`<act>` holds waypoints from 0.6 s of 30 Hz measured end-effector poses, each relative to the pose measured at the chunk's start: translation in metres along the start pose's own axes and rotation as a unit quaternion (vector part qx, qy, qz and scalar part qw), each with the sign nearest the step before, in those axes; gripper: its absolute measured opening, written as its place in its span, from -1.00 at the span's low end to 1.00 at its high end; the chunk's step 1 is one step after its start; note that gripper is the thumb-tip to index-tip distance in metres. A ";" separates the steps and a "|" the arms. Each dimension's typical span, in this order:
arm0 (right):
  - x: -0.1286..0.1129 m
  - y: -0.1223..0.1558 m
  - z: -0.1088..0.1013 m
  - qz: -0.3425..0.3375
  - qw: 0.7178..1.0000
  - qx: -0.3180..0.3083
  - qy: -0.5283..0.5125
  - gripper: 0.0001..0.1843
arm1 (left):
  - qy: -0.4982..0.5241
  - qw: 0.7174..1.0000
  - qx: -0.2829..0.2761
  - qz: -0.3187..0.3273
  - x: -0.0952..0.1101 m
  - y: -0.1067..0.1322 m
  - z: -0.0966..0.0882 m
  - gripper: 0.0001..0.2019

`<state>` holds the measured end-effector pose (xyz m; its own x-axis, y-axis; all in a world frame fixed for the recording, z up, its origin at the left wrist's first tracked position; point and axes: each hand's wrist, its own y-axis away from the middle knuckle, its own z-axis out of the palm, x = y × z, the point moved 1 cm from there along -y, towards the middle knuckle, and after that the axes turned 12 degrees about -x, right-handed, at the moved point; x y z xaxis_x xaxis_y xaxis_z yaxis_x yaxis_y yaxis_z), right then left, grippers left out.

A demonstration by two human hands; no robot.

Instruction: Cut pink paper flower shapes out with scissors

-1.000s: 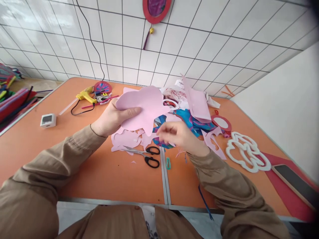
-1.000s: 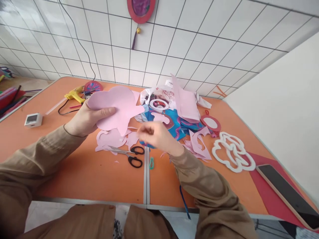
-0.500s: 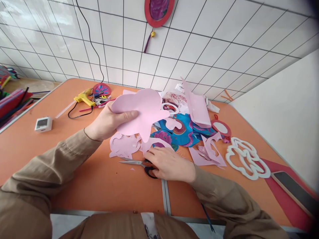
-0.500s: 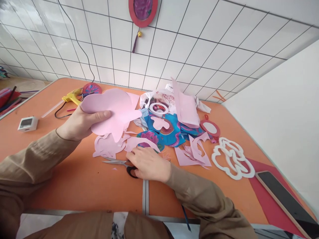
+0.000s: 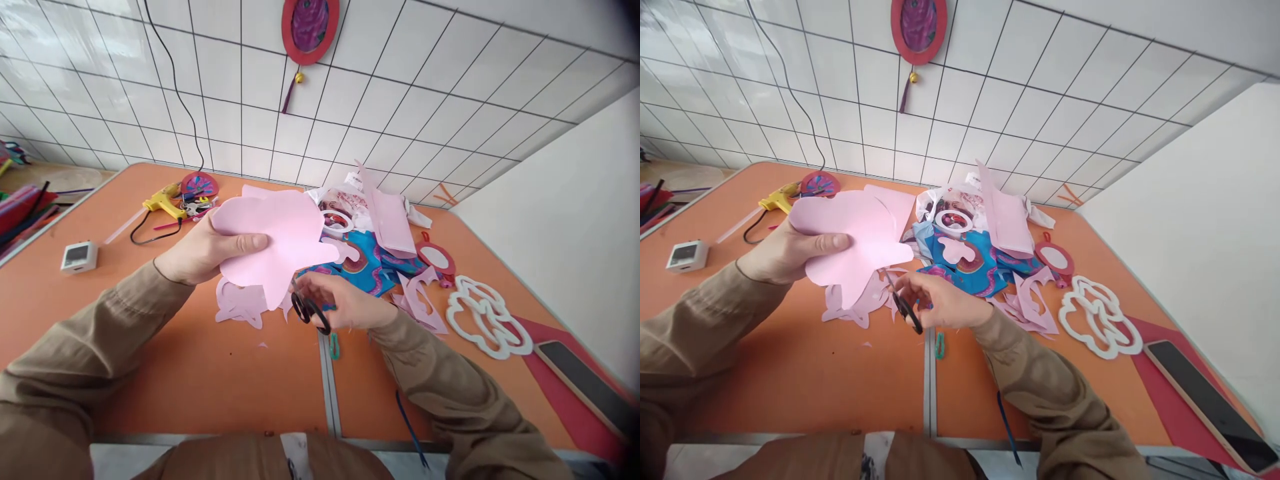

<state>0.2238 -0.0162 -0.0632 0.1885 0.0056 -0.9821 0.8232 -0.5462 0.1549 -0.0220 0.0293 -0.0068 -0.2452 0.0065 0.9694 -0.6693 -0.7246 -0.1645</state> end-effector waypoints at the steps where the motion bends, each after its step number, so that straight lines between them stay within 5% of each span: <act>1: 0.003 -0.001 -0.002 -0.035 0.999 0.003 -0.039 -0.48 | -0.003 1.000 -0.006 0.002 0.001 0.000 -0.001 -0.62; 6: 0.007 0.001 -0.007 -0.160 0.980 0.027 -0.113 -0.42 | -0.018 1.000 -0.022 0.007 0.003 -0.001 -0.002 -0.69; 18: 0.008 0.005 -0.020 -0.164 0.979 0.078 -0.093 -0.23 | 0.018 0.999 -0.030 -0.024 0.001 -0.001 -0.003 -0.74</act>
<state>0.2403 -0.0024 -0.0676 -0.1863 0.0574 -0.9808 0.7286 -0.6617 -0.1771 -0.0236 0.0320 -0.0058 -0.2362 0.0660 0.9695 -0.7220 -0.6796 -0.1297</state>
